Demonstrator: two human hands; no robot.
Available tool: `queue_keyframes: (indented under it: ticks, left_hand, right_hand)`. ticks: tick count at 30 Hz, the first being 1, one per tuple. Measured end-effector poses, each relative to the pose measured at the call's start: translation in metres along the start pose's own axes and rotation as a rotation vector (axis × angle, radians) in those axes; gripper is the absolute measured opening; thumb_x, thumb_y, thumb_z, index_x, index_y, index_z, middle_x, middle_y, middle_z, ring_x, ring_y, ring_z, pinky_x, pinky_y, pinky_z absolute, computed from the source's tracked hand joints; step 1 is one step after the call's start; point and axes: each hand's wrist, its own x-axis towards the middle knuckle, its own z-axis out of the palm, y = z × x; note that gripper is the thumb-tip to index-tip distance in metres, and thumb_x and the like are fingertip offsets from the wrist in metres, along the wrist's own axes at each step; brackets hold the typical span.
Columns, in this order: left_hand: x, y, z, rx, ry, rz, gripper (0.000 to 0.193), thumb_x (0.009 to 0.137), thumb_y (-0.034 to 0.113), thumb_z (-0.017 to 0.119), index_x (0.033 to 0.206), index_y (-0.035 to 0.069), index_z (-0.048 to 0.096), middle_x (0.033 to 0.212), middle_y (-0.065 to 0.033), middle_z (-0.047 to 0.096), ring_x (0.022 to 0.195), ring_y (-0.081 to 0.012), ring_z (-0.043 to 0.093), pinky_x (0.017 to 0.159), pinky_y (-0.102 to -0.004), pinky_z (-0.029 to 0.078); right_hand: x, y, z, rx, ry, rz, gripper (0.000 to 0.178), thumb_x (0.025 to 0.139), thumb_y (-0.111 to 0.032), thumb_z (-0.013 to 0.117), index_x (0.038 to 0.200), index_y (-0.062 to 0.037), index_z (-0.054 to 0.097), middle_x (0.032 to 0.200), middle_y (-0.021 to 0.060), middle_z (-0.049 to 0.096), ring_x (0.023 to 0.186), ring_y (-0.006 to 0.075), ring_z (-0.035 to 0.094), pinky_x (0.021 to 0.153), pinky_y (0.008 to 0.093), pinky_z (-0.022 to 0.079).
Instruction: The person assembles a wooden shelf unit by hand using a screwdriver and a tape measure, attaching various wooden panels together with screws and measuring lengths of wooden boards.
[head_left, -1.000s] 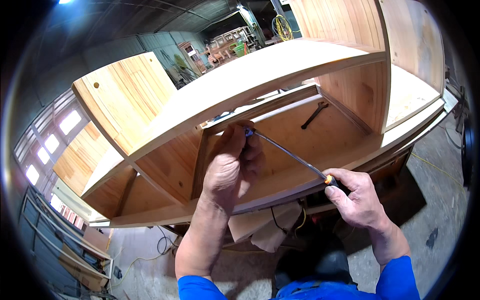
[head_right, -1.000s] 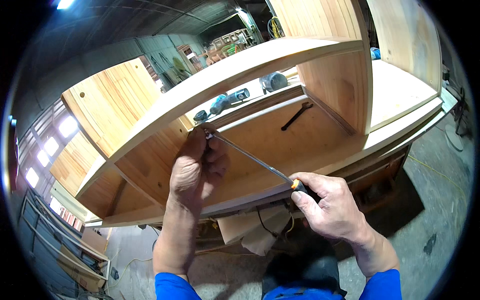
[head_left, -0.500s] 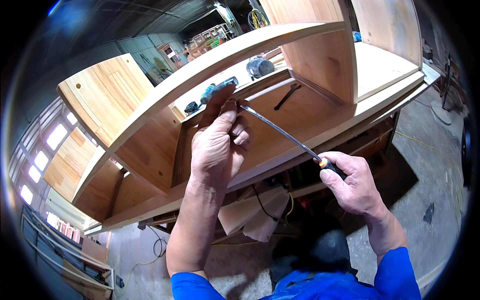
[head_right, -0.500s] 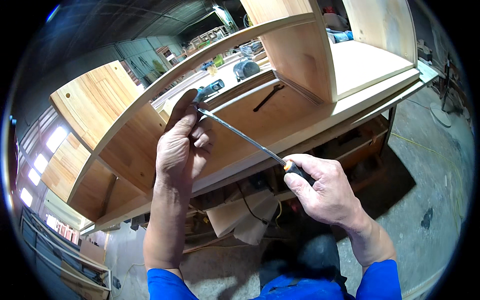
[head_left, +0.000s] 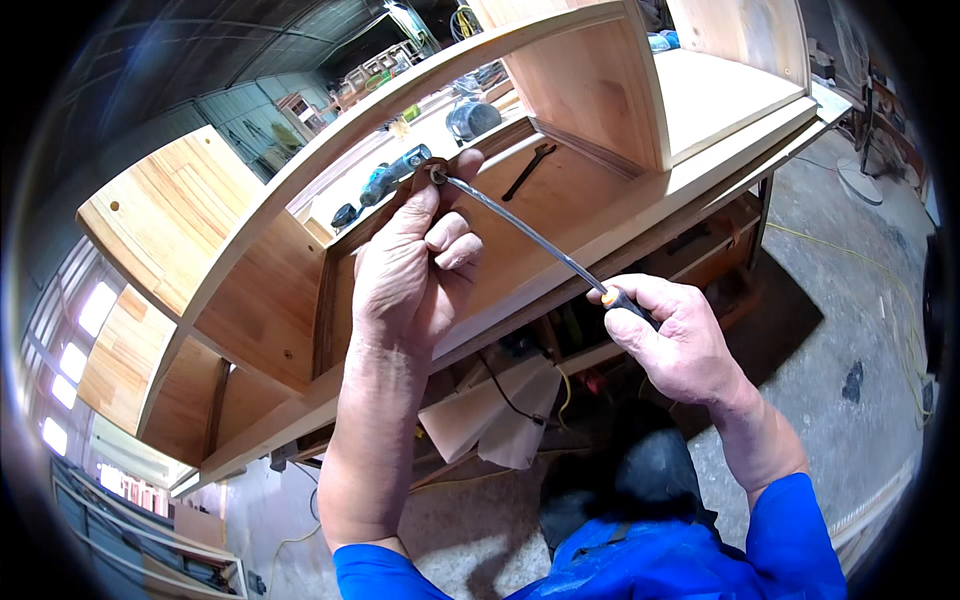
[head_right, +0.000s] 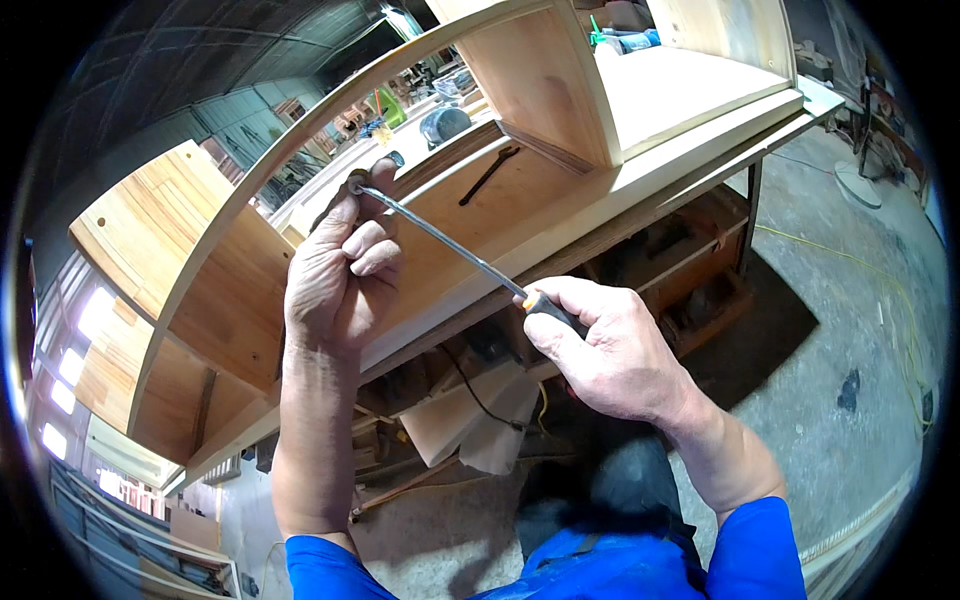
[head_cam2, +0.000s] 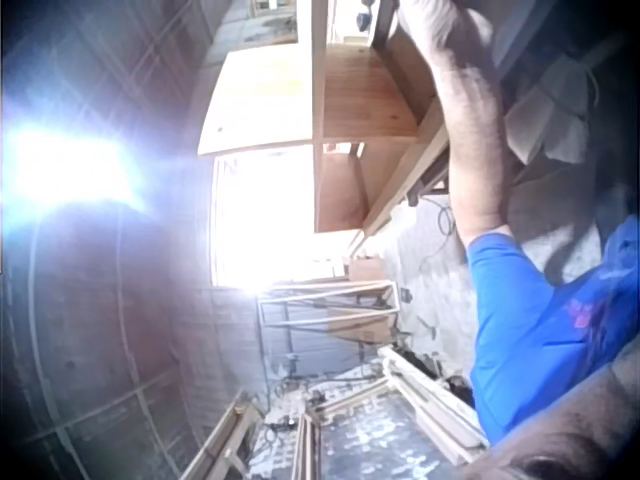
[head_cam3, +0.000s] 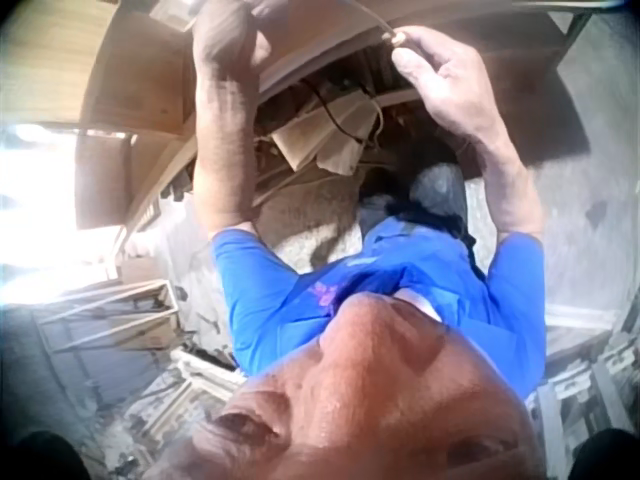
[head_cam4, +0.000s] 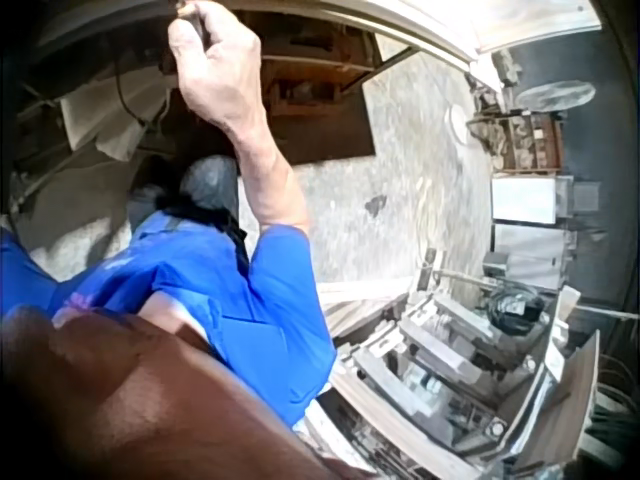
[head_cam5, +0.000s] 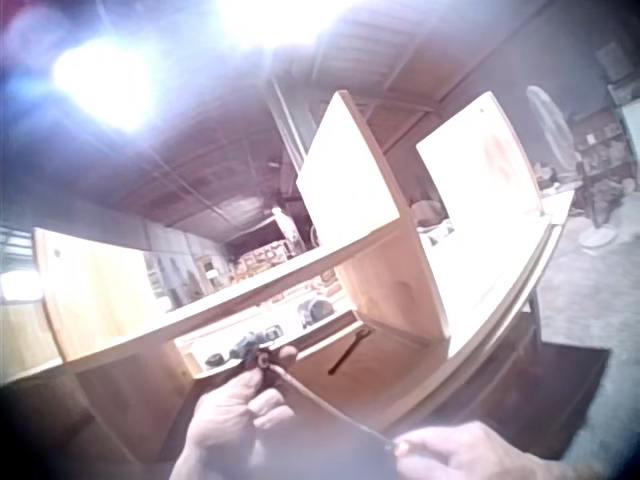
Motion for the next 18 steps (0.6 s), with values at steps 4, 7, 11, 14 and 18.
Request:
queue_keyframes:
  ticks: [4,7,11,14,18]
  left_hand:
    - [0.007,-0.001,-0.003,0.035,0.012,0.004,0.019,0.103,0.013,0.047,0.119,0.006,0.055,0.115,-0.0167,0.064,0.057,-0.005,0.036,0.05,-0.0192,0.035]
    - [0.012,-0.004,0.002,0.244,0.079,0.075,0.016,0.101,0.013,0.051,0.114,0.006,0.057,0.113,-0.0176,0.064,0.057,-0.0061,0.035,0.05,-0.0199,0.034]
    - [0.02,-0.011,0.017,0.331,0.168,0.112,0.021,0.101,0.014,0.052,0.115,-0.002,0.052,0.113,-0.0195,0.061,0.057,-0.0035,0.035,0.046,-0.0172,0.032]
    - [0.028,-0.015,0.025,0.417,0.172,0.1,0.02,0.102,0.018,0.052,0.113,0.001,0.052,0.114,-0.0178,0.063,0.055,-0.0032,0.034,0.046,-0.0173,0.032]
    - [0.042,-0.02,0.03,0.482,0.161,0.08,0.021,0.102,0.018,0.051,0.116,0.003,0.052,0.113,-0.0162,0.064,0.054,-0.0026,0.034,0.047,-0.0172,0.032]
  right_hand:
    - [-0.001,-0.003,-0.003,0.008,0.02,0.061,0.021,0.091,-0.008,0.061,0.109,0.0027,0.065,0.077,-0.001,0.058,0.07,0.0052,0.049,0.064,0.0237,0.044]
    - [0.001,0.01,-0.002,-0.233,0.191,-0.256,0.017,0.089,-0.006,0.061,0.103,0.002,0.064,0.075,0.0096,0.062,0.063,0.0154,0.057,0.061,0.0286,0.048]
    - [0.0,0.014,-0.006,-0.483,0.313,-0.392,0.028,0.084,-0.002,0.065,0.111,-0.0001,0.062,0.08,0.015,0.062,0.066,0.0268,0.061,0.062,0.0331,0.05]
    - [-0.001,0.016,-0.013,-0.673,0.368,-0.404,0.041,0.079,0.003,0.068,0.119,-0.0012,0.061,0.079,0.0136,0.058,0.068,0.0287,0.06,0.062,0.0341,0.049]
    - [0.004,0.027,-0.023,-0.835,0.451,-0.484,0.045,0.078,-0.003,0.071,0.121,-0.0011,0.059,0.082,0.0113,0.057,0.071,0.0286,0.06,0.062,0.0374,0.05]
